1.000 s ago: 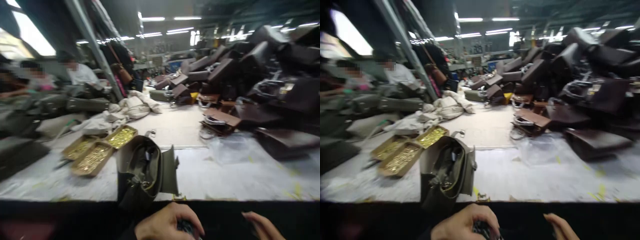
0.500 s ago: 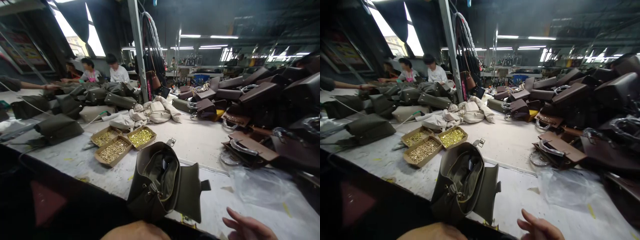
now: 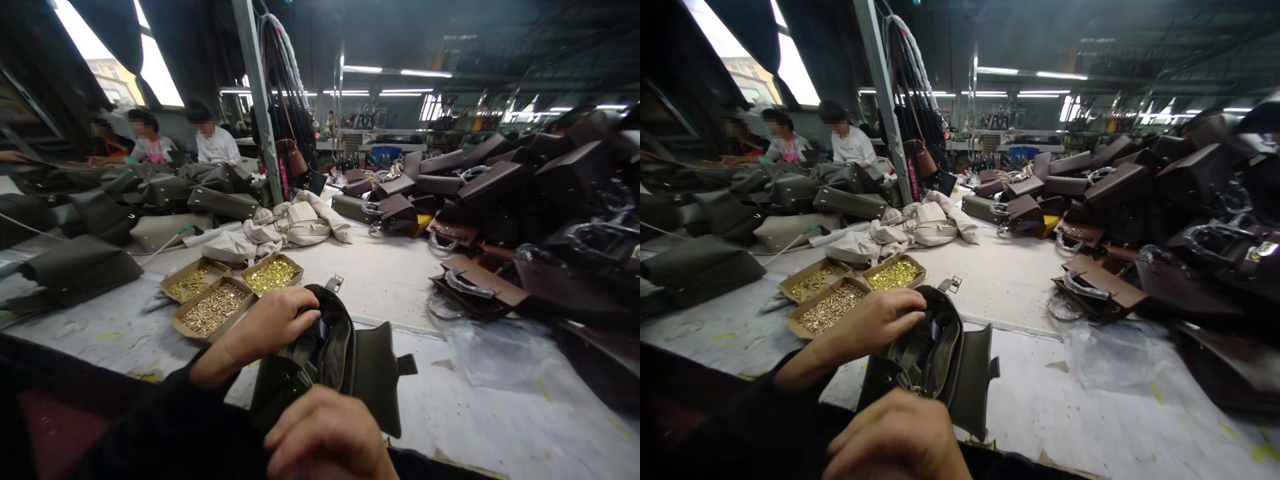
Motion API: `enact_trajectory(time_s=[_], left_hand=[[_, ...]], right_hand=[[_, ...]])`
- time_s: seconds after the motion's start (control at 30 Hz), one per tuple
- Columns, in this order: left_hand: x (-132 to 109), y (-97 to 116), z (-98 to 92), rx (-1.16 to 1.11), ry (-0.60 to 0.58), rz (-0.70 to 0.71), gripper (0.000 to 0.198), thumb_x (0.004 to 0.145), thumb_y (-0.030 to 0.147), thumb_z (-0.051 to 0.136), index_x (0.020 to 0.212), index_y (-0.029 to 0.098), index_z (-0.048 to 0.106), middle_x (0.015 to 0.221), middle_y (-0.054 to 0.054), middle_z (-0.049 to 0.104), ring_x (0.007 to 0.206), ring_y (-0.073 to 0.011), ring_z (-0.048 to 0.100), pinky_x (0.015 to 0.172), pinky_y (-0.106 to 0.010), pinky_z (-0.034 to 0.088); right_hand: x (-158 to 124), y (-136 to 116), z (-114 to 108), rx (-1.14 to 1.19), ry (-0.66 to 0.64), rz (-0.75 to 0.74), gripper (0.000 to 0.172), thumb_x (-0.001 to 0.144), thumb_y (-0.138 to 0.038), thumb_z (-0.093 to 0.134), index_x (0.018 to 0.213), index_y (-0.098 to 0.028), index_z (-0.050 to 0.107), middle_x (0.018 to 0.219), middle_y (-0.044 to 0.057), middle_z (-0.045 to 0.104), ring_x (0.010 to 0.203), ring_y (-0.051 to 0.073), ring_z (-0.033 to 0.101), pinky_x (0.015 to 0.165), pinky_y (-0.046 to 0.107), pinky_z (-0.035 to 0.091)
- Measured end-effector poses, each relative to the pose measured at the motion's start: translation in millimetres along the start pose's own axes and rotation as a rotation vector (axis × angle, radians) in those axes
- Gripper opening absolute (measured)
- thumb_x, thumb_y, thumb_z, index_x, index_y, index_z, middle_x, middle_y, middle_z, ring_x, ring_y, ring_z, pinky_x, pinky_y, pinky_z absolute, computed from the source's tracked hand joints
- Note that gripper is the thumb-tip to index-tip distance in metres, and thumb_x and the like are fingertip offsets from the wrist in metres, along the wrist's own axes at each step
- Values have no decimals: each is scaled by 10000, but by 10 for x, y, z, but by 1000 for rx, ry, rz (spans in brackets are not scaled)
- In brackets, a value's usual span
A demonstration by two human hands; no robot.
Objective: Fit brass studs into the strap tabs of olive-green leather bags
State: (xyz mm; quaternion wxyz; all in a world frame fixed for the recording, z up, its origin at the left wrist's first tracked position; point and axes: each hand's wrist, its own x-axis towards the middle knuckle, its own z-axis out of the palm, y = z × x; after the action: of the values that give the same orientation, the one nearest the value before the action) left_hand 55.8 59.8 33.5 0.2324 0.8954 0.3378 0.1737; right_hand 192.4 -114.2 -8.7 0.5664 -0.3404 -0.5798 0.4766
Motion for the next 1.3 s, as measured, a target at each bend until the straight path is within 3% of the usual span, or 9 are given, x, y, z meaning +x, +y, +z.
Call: enact_trajectory(time_s=[0.07,0.17,0.33,0.6,0.8,1.03,1.2,1.3], left_hand=[[145,37,193,158,67,-2,258,916,276,595,1110,169,727,1156,-140,716,1111,-324,634,1028,-460,467],[234,-62,473,102,137,-66,250,883,256,626,1100,177,722,1167,-138,717,1132,-332,637,1044,-469,472],[254,-282,754,-32,224,-164,340,873,273,629,1198,184,670,1237,-125,695,1164,-313,640,1037,-451,496],[315,-310,928,-224,303,-222,225,890,335,647,1045,209,750,1072,-58,755,1020,-251,681,937,-374,516],[238,-283,974,-243,334,-219,201,928,353,609,917,228,767,993,-46,751,957,-237,669,875,-357,488],[26,-116,884,-450,297,-270,227,935,393,595,981,233,749,981,-17,746,933,-217,665,855,-320,486],[-47,26,844,-482,333,-346,238,885,421,642,852,215,755,835,-12,729,797,-207,638,750,-304,461],[-40,33,841,-480,303,-335,242,889,401,628,782,205,724,765,-1,696,755,-192,613,709,-289,435]], right_hand=[[188,57,-13,80,182,19,193,856,-512,802,832,-321,813,805,19,700,764,186,657,724,283,558],[273,177,-173,104,401,71,198,841,-450,827,826,-256,790,796,17,654,737,160,593,659,232,493],[254,416,-467,131,495,169,237,836,-441,824,917,-224,774,831,15,669,765,147,596,686,204,492],[486,636,-719,326,642,214,402,735,-497,897,976,-195,787,951,62,745,831,177,703,751,229,594],[520,665,-807,366,642,226,382,703,-448,925,921,-187,751,894,47,739,792,175,700,709,235,584],[508,710,-804,30,552,152,190,797,-382,844,867,-216,782,869,29,735,766,160,625,697,241,486],[514,699,-752,-155,504,-31,18,877,-256,770,863,-245,770,857,5,706,834,176,622,767,264,480],[539,694,-738,-179,486,-35,30,881,-228,768,862,-250,759,841,-8,687,789,160,604,732,255,465]])
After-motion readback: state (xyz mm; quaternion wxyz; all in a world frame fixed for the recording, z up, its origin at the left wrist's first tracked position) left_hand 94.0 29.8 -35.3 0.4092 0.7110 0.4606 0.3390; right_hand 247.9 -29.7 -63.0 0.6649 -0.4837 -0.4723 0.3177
